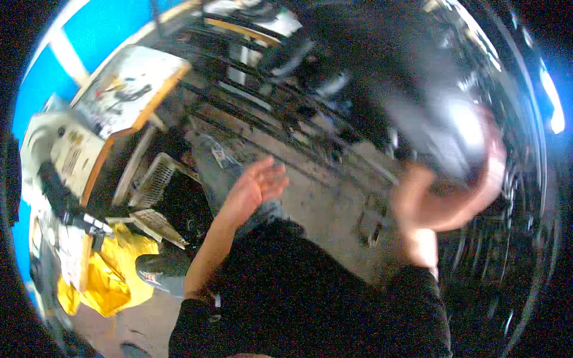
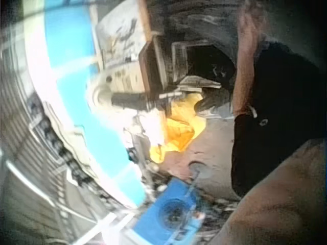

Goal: The person is using industrial machinery to process or finish shoes on a factory line.

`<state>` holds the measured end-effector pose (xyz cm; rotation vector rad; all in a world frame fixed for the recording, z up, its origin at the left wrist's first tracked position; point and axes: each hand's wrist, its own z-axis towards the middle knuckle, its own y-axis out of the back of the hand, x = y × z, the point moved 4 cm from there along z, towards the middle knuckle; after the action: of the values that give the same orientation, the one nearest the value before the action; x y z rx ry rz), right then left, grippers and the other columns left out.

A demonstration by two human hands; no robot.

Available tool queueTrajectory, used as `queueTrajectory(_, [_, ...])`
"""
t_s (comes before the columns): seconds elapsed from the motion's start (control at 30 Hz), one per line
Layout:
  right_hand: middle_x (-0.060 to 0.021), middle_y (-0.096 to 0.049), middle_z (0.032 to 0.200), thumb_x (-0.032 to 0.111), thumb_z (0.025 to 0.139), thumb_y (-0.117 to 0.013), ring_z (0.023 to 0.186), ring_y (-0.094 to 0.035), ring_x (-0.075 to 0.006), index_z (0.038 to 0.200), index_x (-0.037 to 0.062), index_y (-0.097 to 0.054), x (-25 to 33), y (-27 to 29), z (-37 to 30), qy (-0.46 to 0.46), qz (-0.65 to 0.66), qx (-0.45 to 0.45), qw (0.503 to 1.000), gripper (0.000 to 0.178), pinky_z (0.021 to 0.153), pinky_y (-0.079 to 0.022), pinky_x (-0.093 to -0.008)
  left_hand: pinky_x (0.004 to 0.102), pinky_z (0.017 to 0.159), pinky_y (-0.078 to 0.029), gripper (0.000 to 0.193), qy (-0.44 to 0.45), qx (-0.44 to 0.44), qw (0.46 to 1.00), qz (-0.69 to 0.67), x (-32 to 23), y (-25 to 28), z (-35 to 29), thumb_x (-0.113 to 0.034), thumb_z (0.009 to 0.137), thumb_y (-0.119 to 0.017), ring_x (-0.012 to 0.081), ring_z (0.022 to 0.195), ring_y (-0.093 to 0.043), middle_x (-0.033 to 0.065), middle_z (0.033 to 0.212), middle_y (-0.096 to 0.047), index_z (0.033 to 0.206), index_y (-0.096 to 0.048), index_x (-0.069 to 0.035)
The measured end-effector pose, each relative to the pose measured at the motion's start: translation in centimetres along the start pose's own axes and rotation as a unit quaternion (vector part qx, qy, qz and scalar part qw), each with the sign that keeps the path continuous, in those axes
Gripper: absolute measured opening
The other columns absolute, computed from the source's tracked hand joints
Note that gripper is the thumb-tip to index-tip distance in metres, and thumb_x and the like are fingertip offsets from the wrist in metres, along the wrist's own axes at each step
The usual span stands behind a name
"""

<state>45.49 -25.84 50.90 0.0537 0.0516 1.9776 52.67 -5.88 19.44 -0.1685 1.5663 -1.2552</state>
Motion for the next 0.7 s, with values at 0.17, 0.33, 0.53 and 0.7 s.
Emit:
queueTrajectory(0.17, [-0.0217,-0.060,0.122,-0.001,0.078,-0.072,0.113,-0.062,-0.0380,0.127,-0.0004,-0.053,0.0,0.1,-11.5,-0.184,0.241,0.348,0.887,0.053,0.098,-0.049,-0.0446,0.0672,0.108,-0.033,0.093,-0.087,-0.066,0.959,-0.262,-4.1,-0.2,-1.1,-0.086,0.083,-0.038,0.0338,0.122,-0.056,0.0076,0.134,-0.060,0.144,-0.048,-0.017])
queueTrajectory(0.33, [-0.0128,-0.058,0.130,0.009,0.091,-0.073,0.119,-0.058,-0.0246,0.135,0.0001,-0.048,0.0,3.2,-24.5,-0.546,0.388,0.377,0.641,0.051,0.102,-0.048,-0.0387,0.0552,0.119,-0.024,0.082,-0.126,-0.007,0.495,-0.860,-1.1,3.7,-5.7,-0.063,0.096,-0.049,0.0300,0.149,-0.028,0.0060,0.166,-0.023,0.160,-0.023,-0.019])
queueTrajectory(0.53, [-0.0104,-0.055,0.137,0.003,0.087,-0.073,0.134,-0.047,-0.0255,0.136,0.0048,-0.052,-1.0,5.5,-29.8,-0.497,0.467,0.455,0.573,0.053,0.114,-0.036,-0.0407,0.0514,0.117,-0.033,0.066,-0.060,-0.148,0.780,-0.606,2.1,7.6,-8.9,-0.052,0.100,-0.048,0.0292,0.143,-0.039,0.0061,0.159,-0.038,0.155,-0.036,-0.018])
queueTrajectory(0.7, [-0.0122,-0.072,0.108,0.022,0.099,-0.060,0.096,-0.070,-0.0240,0.121,0.0004,-0.063,-13.4,17.0,-50.0,-0.781,0.169,0.309,0.517,0.031,0.088,-0.055,-0.0385,0.0532,0.115,-0.038,0.080,-0.056,-0.349,0.929,0.106,-1.9,8.4,-12.7,-0.069,0.093,-0.049,0.0310,0.140,-0.045,0.0072,0.155,-0.044,0.153,-0.039,-0.018])
